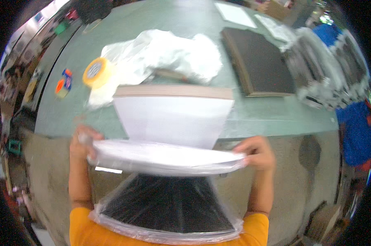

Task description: The person places black panels into plastic bags, stacks the bagged items, and handles sheets of paper and tape on a work table.

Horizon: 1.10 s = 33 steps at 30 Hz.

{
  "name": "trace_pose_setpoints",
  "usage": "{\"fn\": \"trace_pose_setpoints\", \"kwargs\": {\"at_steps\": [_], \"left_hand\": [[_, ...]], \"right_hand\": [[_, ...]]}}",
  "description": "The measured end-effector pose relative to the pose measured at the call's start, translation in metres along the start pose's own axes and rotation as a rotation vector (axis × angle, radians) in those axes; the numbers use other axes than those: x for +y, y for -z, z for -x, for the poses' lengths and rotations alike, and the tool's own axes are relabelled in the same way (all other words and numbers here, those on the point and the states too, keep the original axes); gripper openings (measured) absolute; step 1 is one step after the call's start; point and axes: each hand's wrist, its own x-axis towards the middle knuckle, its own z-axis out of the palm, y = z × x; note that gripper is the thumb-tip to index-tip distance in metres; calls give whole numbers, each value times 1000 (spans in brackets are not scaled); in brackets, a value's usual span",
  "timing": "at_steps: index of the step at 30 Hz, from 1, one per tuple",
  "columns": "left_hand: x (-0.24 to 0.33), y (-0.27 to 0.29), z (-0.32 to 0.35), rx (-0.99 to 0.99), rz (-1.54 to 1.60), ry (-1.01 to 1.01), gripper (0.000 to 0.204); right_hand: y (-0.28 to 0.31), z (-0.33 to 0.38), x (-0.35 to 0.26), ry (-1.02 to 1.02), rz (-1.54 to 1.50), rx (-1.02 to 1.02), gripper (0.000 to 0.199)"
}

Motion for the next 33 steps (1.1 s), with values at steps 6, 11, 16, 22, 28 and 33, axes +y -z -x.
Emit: {"fn": "trace_pose_setpoints", "kwargs": {"at_steps": [6,11,16,22,28,33], "left_hand": [[-185,-1,54,-270,122,618,37],[-190,-29,54,-108,-242,804,34],[-28,-37,10,241,-553,535,21],[13,-96,21,-1039,-75,271,26],[-180,-117,47,-571,-487,486,25],[-115,-138,-38,-198,-540,307,30]], "right_hand": [[13,31,222,-854,0,-63,40],[-1,36,217,-893,1064,-333,31],[-7,-6,50,-378,476,148,41],[-105,-14,21,19,27,-1121,63],[-96,28,198,-512,574,-784,71],[-111,-46,139,-471,673,-706,65]]}}
